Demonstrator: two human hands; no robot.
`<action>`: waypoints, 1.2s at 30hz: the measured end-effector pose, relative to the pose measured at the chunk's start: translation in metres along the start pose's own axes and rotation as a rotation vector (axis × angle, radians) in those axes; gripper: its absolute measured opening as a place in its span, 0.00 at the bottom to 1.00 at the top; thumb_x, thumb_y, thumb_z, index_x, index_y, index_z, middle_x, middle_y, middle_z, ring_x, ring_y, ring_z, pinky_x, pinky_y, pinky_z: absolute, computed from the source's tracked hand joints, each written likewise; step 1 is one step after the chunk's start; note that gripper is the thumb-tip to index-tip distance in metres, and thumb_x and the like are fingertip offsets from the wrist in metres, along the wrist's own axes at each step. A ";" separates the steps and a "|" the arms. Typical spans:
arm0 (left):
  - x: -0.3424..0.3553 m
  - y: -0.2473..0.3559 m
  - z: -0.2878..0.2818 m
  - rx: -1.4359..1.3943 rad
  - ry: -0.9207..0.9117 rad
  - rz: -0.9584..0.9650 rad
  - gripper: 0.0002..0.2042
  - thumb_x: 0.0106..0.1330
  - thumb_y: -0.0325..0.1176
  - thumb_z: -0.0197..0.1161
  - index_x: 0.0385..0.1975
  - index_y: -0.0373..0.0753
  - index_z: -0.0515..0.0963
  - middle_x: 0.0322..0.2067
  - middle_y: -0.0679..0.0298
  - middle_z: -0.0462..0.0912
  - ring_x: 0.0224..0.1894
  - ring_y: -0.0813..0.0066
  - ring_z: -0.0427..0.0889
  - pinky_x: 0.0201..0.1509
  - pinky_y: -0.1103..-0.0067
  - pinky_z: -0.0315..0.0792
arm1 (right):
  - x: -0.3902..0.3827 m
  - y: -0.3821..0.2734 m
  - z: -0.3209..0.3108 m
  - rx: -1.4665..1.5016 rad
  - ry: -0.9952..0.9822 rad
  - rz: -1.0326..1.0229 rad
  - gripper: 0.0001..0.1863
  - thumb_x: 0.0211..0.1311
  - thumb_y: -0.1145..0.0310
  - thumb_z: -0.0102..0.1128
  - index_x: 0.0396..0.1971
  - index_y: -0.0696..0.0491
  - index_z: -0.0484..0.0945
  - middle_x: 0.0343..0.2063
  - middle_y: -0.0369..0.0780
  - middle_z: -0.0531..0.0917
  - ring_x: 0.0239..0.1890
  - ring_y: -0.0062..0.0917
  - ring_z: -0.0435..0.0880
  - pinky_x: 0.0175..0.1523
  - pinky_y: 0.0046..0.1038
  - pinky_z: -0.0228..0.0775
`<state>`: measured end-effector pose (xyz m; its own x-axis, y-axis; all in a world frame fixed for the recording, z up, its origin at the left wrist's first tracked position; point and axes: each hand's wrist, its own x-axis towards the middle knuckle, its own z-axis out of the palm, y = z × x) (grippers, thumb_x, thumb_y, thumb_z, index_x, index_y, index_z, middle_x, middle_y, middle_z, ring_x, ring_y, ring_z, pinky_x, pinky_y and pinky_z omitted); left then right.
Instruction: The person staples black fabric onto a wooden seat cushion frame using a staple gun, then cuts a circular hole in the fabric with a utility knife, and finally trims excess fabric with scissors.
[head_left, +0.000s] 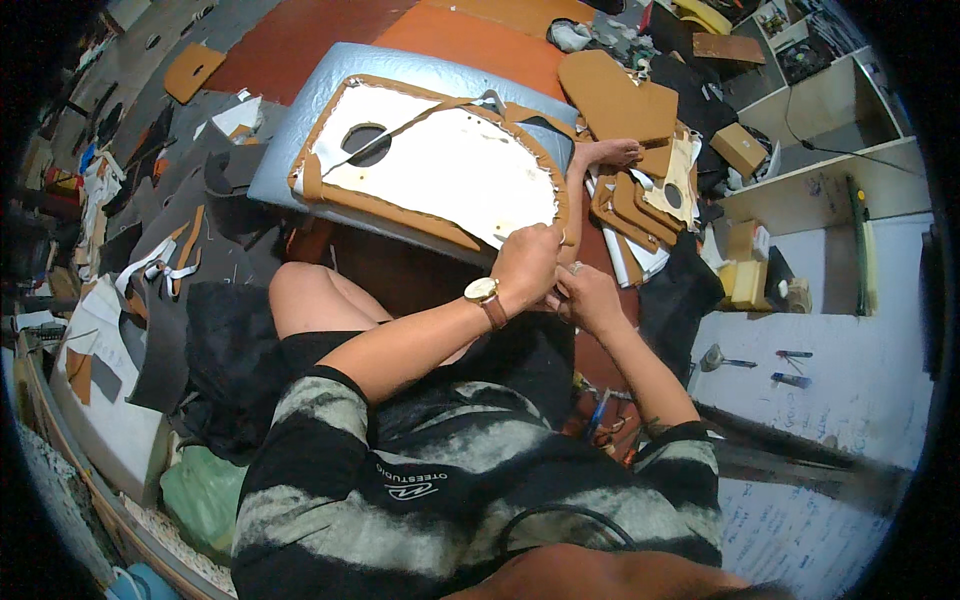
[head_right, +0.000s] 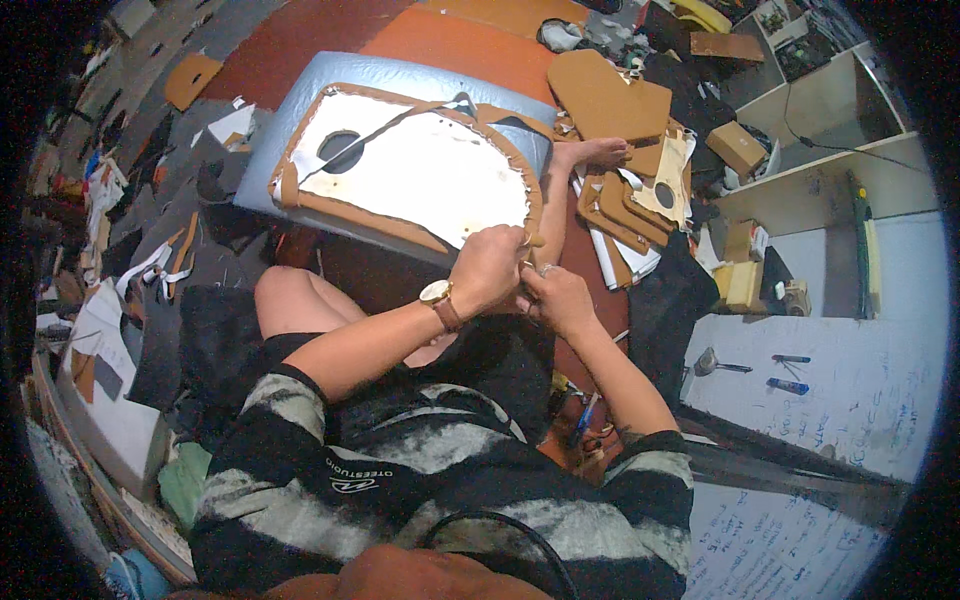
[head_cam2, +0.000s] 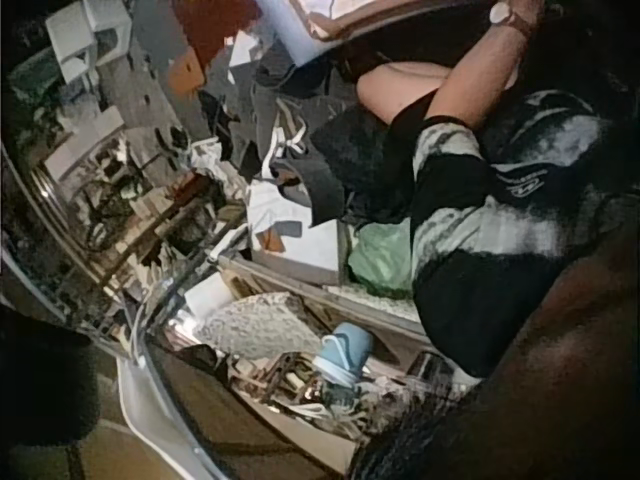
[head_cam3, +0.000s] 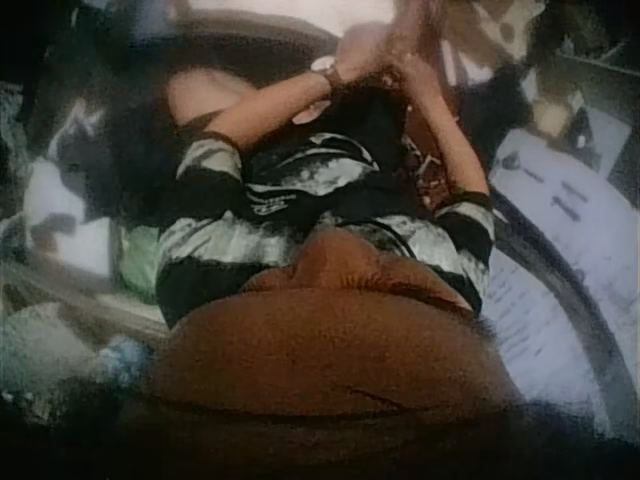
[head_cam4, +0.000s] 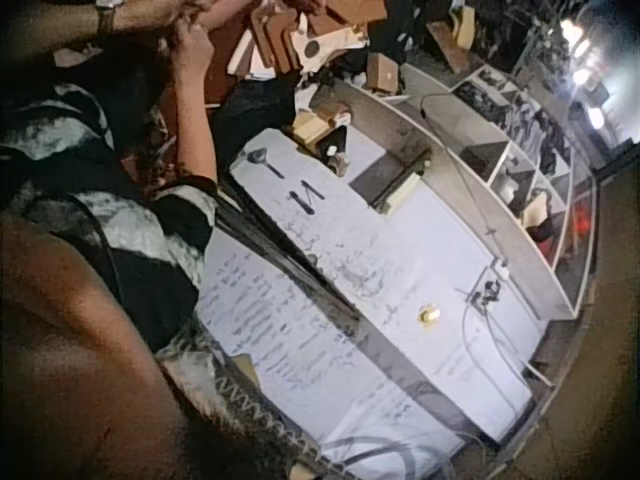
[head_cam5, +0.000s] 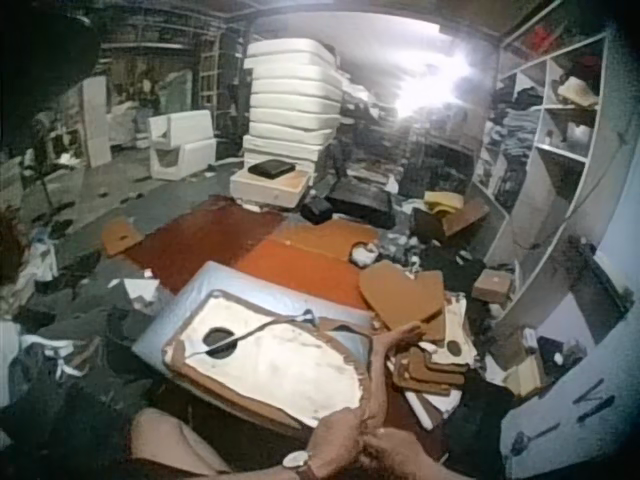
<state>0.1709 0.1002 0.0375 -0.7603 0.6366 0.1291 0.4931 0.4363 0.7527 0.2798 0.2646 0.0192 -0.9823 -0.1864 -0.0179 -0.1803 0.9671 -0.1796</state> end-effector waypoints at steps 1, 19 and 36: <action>0.001 -0.001 0.000 -0.011 0.036 0.020 0.08 0.58 0.26 0.67 0.36 0.31 0.83 0.34 0.45 0.86 0.41 0.45 0.87 0.49 0.58 0.79 | 0.003 0.000 -0.004 0.010 -0.031 0.016 0.26 0.52 0.58 0.77 0.52 0.45 0.79 0.33 0.43 0.80 0.40 0.40 0.83 0.42 0.43 0.79; 0.011 0.162 -0.032 -0.613 0.090 0.510 0.07 0.65 0.28 0.63 0.40 0.35 0.81 0.32 0.51 0.85 0.33 0.48 0.85 0.42 0.59 0.79 | 0.156 -0.127 0.031 0.026 -0.052 -0.013 0.42 0.61 0.51 0.73 0.74 0.40 0.65 0.33 0.46 0.87 0.37 0.41 0.88 0.39 0.44 0.80; -0.070 -0.215 -0.173 0.232 0.546 -0.252 0.22 0.60 0.42 0.77 0.48 0.31 0.85 0.60 0.42 0.79 0.59 0.49 0.80 0.63 0.63 0.73 | 0.099 -0.017 -0.005 0.065 -0.030 0.421 0.45 0.53 0.46 0.78 0.73 0.28 0.69 0.40 0.46 0.88 0.46 0.43 0.89 0.50 0.44 0.79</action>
<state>0.0446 -0.1482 -0.0218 -0.9404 0.1082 0.3224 0.3035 0.6951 0.6517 0.1856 0.2304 0.0255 -0.9674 0.2162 -0.1317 0.2405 0.9472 -0.2122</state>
